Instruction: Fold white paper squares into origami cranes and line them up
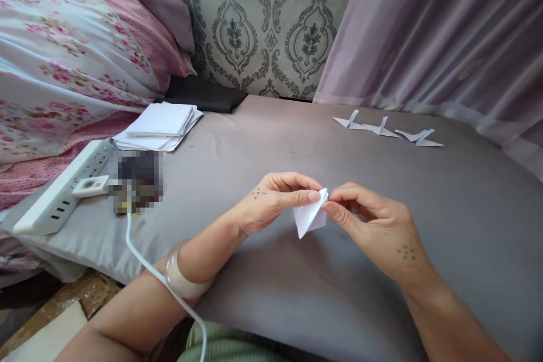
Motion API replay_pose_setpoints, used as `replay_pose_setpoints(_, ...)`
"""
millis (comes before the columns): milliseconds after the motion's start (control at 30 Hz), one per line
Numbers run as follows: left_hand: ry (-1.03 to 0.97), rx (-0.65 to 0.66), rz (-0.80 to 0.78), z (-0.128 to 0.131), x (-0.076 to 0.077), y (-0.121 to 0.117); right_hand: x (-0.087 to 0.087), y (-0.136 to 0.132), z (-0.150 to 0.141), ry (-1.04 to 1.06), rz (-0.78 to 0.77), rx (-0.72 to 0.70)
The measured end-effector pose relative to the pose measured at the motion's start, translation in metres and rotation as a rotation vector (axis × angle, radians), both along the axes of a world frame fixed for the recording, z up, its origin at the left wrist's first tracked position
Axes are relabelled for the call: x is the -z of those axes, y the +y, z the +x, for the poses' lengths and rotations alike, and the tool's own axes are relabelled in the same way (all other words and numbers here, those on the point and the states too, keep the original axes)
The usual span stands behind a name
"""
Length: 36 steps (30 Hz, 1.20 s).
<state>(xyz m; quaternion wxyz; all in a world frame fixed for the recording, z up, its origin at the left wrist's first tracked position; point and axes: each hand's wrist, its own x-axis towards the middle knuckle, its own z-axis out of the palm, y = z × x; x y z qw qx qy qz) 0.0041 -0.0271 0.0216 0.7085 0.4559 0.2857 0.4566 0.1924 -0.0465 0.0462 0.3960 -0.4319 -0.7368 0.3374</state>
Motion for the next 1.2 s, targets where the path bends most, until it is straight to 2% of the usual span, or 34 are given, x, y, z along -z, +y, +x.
replay_pose_setpoints(167,-0.009,0.006,-0.025,0.000,0.000,0.000,-0.002,-0.001,0.001,0.008,-0.056,-0.043)
replay_pose_setpoints(333,-0.013,0.005,-0.034,0.001,0.003,0.001,0.001,0.001,0.001,0.008,-0.106,0.022)
replay_pose_setpoints(567,0.060,-0.119,-0.029,0.005,0.005,0.002,0.008,0.004,-0.006,0.103,-0.177,0.114)
replay_pose_setpoints(700,0.059,-0.220,-0.041,0.009,0.005,0.001,0.012,0.003,-0.010,0.103,-0.116,0.148)
replay_pose_setpoints(867,0.110,-0.395,0.043,0.013,0.005,-0.002,0.019,-0.001,-0.021,0.077,0.031,0.193)
replay_pose_setpoints(1067,0.119,-0.434,0.103,0.016,0.004,-0.005,0.027,-0.002,-0.032,0.081,0.185,0.298)
replay_pose_setpoints(1200,0.129,-0.463,0.122,0.015,0.004,-0.004,0.028,-0.001,-0.035,0.096,0.186,0.323)
